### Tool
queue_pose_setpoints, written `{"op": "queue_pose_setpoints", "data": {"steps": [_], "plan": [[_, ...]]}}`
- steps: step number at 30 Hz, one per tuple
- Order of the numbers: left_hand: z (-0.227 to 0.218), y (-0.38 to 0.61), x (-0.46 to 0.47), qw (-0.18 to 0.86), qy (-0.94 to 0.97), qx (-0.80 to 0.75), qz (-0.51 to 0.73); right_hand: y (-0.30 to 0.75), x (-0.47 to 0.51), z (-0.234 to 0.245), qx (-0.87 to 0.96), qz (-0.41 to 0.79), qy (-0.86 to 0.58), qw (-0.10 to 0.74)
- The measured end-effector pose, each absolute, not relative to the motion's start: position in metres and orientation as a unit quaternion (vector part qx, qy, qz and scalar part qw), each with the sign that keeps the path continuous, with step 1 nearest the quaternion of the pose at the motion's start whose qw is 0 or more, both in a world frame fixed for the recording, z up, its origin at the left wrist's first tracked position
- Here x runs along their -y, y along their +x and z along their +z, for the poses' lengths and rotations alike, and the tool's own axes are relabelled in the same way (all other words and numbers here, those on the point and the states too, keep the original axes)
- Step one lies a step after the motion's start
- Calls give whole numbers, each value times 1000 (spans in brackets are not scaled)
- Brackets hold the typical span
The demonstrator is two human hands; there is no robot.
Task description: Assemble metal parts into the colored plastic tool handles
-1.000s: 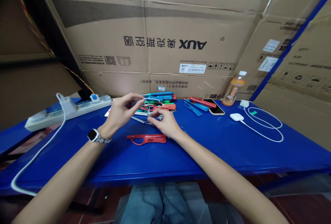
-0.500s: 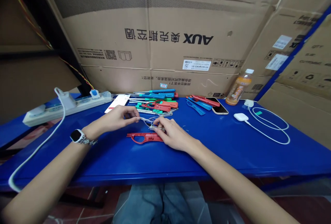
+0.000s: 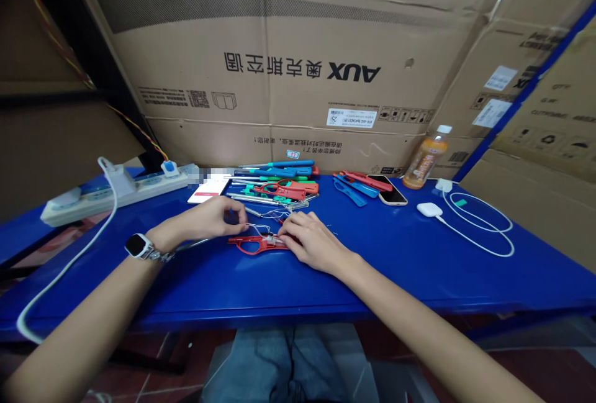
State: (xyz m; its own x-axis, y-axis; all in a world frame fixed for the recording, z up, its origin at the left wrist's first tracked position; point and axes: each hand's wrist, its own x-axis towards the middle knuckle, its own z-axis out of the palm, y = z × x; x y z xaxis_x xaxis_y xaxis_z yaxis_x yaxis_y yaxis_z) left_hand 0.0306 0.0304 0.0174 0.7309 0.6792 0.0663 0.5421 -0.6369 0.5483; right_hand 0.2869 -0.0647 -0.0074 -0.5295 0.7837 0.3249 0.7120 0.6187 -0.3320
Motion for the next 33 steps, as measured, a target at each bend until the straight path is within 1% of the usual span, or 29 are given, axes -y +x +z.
{"op": "queue_pose_setpoints", "data": {"steps": [3,8,11,15,18,25,33], "plan": [[17,31,-30,242,897,-344,138,287,64,-7,871,78,-430,225],[18,39,-24,174,922,-267,219,286,60,-12,862,93,-434,244],[19,47,-17,186,934,-224,209,286,58,-14,849,110,-442,270],[15,53,-11,200,943,-208,167,288,56,-13,850,118,-436,273],[11,54,-11,203,945,-208,153,290,55,-11,855,118,-429,265],[8,56,-12,212,941,-200,170,287,56,-3,871,98,-426,222],[3,58,-14,206,945,-194,168,285,57,-4,878,70,-422,215]]}}
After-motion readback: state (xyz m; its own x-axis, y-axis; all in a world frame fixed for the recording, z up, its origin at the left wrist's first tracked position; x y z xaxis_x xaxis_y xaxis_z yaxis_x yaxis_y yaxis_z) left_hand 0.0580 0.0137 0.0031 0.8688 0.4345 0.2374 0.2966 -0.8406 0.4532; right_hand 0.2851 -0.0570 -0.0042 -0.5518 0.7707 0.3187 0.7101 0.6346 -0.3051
